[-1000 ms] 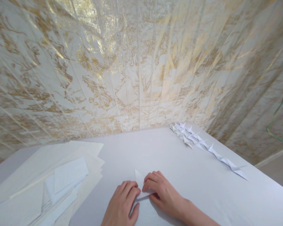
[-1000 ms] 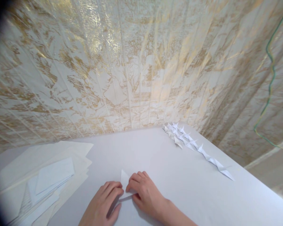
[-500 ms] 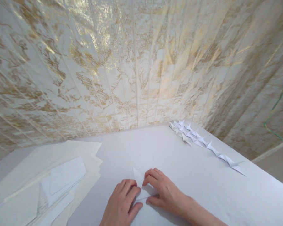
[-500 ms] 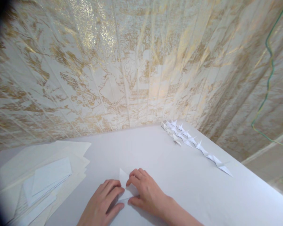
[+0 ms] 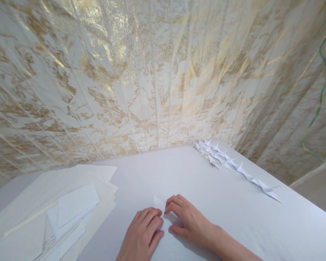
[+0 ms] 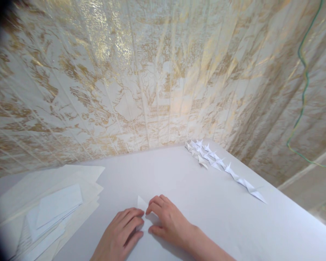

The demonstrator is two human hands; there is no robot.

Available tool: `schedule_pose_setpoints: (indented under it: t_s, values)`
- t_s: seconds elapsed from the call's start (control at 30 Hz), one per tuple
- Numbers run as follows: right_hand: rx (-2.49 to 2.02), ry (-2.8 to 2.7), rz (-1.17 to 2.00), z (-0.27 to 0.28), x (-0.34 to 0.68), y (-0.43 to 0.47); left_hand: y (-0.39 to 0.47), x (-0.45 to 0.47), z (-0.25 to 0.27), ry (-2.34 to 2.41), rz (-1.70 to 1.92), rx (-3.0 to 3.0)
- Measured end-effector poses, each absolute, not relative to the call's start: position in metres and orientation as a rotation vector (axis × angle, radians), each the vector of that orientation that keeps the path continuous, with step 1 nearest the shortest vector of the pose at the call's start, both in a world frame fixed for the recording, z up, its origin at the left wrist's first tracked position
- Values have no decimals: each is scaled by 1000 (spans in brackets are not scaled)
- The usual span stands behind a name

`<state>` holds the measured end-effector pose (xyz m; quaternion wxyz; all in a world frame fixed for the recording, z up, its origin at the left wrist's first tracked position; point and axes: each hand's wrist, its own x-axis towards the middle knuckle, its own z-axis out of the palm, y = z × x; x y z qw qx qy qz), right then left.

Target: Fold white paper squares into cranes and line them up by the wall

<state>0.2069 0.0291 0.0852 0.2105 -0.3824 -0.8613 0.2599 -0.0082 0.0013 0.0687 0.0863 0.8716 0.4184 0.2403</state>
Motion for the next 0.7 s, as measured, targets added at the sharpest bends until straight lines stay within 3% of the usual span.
schedule_pose_setpoints:
  t_s: [0.7]
  values:
    - [-1101,-2432,555,80,199,22,8,-11,69,1181,864,2756]
